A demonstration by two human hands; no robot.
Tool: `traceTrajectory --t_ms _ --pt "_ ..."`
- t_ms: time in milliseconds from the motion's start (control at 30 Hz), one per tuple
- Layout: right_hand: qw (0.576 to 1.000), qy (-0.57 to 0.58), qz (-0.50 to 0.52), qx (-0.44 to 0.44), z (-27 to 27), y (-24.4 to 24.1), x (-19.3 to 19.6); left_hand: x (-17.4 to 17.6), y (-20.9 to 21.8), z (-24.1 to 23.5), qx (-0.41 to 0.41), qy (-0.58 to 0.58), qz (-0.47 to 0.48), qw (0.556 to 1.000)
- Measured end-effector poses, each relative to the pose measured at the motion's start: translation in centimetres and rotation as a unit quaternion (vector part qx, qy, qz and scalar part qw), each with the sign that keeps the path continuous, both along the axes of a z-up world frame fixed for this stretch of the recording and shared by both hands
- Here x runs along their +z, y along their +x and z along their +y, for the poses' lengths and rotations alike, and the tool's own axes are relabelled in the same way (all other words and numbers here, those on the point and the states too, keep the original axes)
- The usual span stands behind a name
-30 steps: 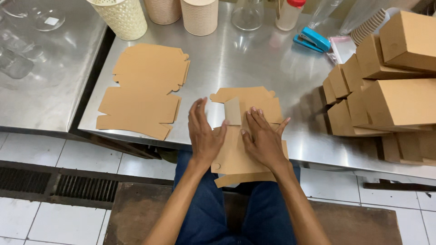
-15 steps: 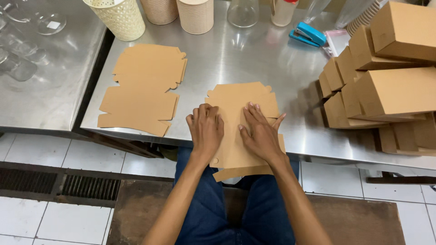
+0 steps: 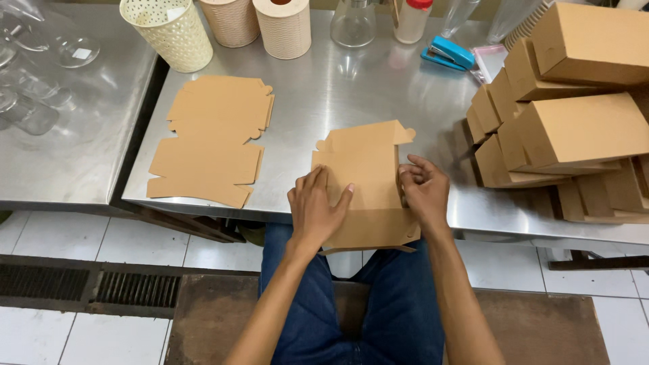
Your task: The person folds flat cardboard box blanks into assembled boxes by hand, creasing flaps and tucking tabs to form the sides and bottom. The person handles each blank one at a time and places the finished boxes into a growing stack on the right.
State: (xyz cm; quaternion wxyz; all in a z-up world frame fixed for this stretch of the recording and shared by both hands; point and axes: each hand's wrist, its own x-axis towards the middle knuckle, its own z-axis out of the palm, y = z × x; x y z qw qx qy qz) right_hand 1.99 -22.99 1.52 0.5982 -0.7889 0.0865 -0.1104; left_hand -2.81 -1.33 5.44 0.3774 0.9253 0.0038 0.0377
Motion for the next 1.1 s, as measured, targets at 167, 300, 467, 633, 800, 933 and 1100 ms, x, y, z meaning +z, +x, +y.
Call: traceTrajectory --t_ms 167,300,467,633,800,933,1100 --pt "0.993 0.104 0.065 0.004 -0.1 -1.3 2.5 1.9 -0.9 0.0 -0.016 -0.121 0.048 0.991" --pt "0.987 0.141 0.074 0.023 1.7 -3.6 5.5 3.4 -1.6 -0.4 -0.024 -0.179 0.052 0.982" --pt "0.991 0.106 0.023 0.080 1.4 -3.7 4.0 4.4 -1.8 -1.0 -0.011 -0.252 0.025 0.967" --pt "0.987 0.133 0.031 0.090 -1.1 -2.5 1.2 2.0 -0.7 0.1 0.015 -0.373 -0.058 0.926" --pt "0.974 0.162 0.099 0.126 -1.3 -2.7 2.8 0.7 0.5 1.9 0.065 -0.505 0.038 0.860" --pt "0.964 0.179 0.129 0.147 0.8 -4.3 8.0 1.2 0.4 2.4 0.064 -0.541 0.073 0.835" --pt "0.956 0.166 0.142 0.194 0.0 -3.6 6.9 -0.4 1.1 3.2 -0.092 -0.635 0.266 0.719"
